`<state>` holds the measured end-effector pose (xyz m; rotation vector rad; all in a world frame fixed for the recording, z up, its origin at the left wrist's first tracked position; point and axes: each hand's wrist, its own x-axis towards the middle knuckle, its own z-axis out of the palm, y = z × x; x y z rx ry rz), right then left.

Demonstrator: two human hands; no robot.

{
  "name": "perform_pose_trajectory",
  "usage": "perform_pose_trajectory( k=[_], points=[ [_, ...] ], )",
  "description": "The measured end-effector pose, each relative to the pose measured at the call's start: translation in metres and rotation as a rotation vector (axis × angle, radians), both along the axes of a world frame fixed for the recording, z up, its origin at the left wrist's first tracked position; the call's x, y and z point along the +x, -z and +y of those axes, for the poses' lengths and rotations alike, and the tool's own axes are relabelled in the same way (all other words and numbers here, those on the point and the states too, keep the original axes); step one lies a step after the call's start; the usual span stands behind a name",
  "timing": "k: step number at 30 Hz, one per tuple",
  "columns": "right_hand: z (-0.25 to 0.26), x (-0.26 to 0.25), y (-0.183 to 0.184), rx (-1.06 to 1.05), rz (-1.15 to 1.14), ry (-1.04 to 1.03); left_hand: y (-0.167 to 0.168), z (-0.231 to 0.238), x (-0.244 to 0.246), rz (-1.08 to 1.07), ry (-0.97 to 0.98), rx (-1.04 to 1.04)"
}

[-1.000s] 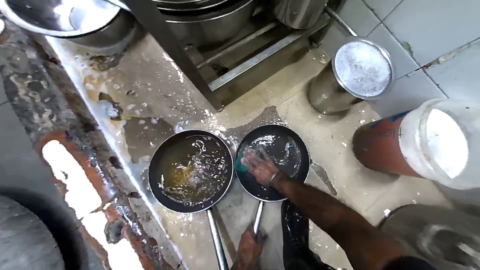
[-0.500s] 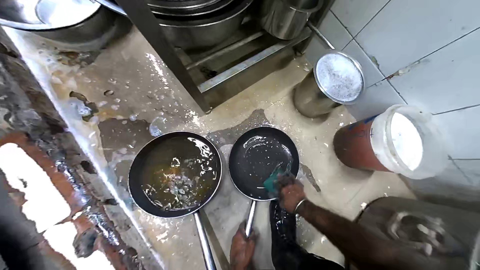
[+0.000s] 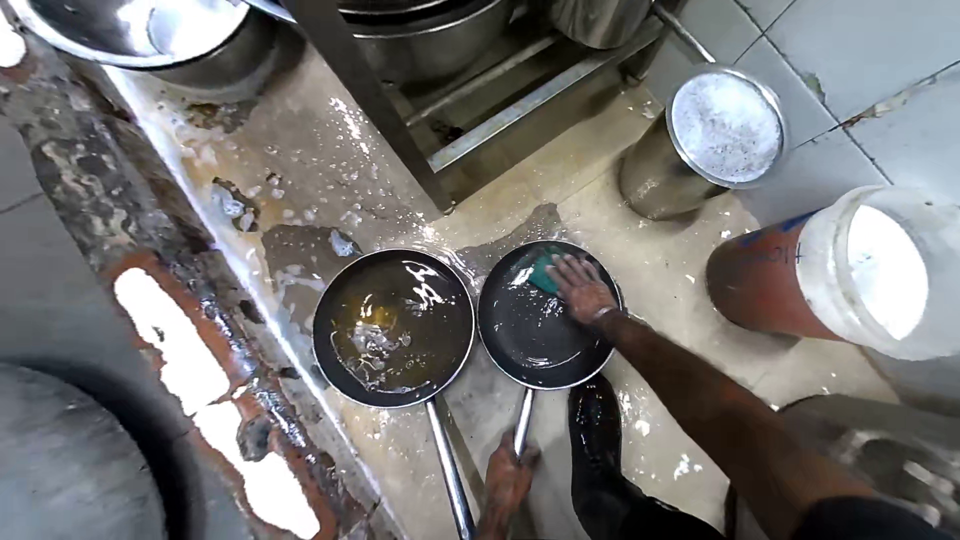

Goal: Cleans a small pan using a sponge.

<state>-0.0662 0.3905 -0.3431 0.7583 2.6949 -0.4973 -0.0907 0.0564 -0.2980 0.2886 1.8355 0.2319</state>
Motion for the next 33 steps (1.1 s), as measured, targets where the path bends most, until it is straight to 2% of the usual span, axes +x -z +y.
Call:
perform_pose_trajectory(
  k=[2,4,7,11,14,16,19,21,23,25,29,33],
  points=[
    [-0.018,0.048,-0.008,-0.014,-0.065,-0.008,0.001,0.003,-0.009,-0.014,0.034,-0.001],
    [-0.061,0.079,-0.019,-0.155,-0.193,-0.056,0.001,0.009,-0.020,-0.068,0.061,0.008],
    [-0.104,0.051,-0.024,-0.343,-0.245,-0.159,0.001,0.012,-0.022,-0.104,0.083,0.019],
    [-0.085,0.003,-0.002,-0.250,-0.030,-0.201,0.002,0.007,-0.016,-0.083,-0.005,0.052],
    [-0.028,-0.018,-0.003,-0.123,-0.025,-0.060,0.002,0.012,-0.012,-0.058,-0.036,0.065],
    [0.003,-0.010,-0.001,-0.050,-0.054,0.044,0.000,0.009,-0.012,-0.047,-0.027,0.058],
    [-0.010,0.035,-0.004,-0.007,-0.090,0.107,0.003,0.012,-0.017,-0.066,0.041,0.034],
    [-0.052,0.068,-0.012,-0.133,-0.159,0.041,0.005,0.017,-0.021,-0.107,0.078,0.009],
    [-0.089,0.069,-0.021,-0.288,-0.245,-0.084,0.005,0.021,-0.024,-0.144,0.099,-0.001],
    [-0.099,0.045,-0.016,-0.317,-0.195,-0.171,0.005,0.021,-0.023,-0.148,0.112,0.010],
    [-0.068,-0.010,-0.001,-0.196,-0.030,-0.328,0.002,0.020,-0.027,-0.121,0.097,0.007],
    [-0.010,-0.034,0.004,-0.095,0.008,-0.136,0.002,0.018,-0.024,-0.060,0.056,0.045]
  ],
)
